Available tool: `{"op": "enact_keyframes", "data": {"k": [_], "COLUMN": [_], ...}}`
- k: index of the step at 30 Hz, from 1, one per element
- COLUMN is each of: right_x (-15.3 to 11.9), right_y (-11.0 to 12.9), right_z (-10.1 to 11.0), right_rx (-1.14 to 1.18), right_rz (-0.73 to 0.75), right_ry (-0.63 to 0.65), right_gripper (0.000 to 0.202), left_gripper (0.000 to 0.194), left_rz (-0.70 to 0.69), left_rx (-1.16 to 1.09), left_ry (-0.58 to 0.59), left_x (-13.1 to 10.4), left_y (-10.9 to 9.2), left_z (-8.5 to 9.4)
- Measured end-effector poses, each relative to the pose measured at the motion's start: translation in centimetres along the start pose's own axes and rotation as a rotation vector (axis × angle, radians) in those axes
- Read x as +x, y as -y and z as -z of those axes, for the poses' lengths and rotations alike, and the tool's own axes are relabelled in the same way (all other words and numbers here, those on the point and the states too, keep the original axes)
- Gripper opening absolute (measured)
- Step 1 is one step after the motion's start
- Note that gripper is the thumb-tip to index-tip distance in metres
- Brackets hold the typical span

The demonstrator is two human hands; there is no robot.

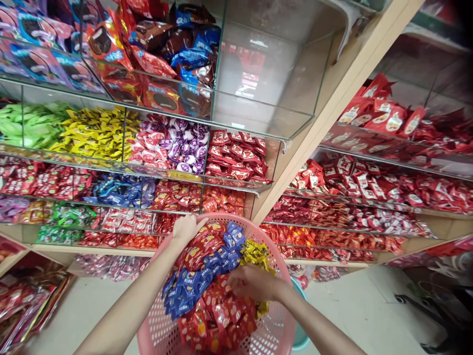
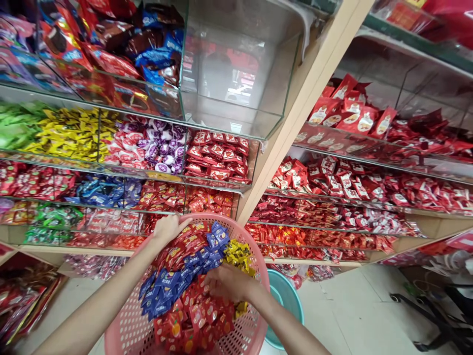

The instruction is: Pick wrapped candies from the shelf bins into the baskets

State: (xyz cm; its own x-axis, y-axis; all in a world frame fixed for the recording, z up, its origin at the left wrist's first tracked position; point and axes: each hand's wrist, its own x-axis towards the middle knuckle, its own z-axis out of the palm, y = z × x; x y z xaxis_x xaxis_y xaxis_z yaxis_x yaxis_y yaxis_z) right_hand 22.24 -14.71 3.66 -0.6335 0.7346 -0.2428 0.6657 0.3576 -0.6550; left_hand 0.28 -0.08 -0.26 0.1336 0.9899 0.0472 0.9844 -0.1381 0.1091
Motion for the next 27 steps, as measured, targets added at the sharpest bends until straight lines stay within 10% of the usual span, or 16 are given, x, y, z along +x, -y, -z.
{"op": "enact_keyframes", "data": {"k": [11, 18, 27], "right_x": [10.8, 16.4, 14.6], "right_y": [-3.8, -4.8, -6.1], "right_z": [8.1, 8.8, 9.3], "right_rx": [-0.085, -0.231, -0.252], "right_rz": [-0.256, -0.531, -0.501], "right_ry": [-0.635, -0.595, -0.617], "right_gripper": [0.013, 0.018, 0.022], "left_gripper": [0.075, 0.077, 0.075], "left_rz": [-0.007, -0.005, -0.007], "left_rx": [-0.025, -0.042, -0.052], "left_ry": [-0.014, -0.015, -0.026], "left_x": [-0.2, -0.2, -0.2], "left_y": [0.1, 0.2, 0.3], "left_z": [0.0, 0.1, -0.2]}}
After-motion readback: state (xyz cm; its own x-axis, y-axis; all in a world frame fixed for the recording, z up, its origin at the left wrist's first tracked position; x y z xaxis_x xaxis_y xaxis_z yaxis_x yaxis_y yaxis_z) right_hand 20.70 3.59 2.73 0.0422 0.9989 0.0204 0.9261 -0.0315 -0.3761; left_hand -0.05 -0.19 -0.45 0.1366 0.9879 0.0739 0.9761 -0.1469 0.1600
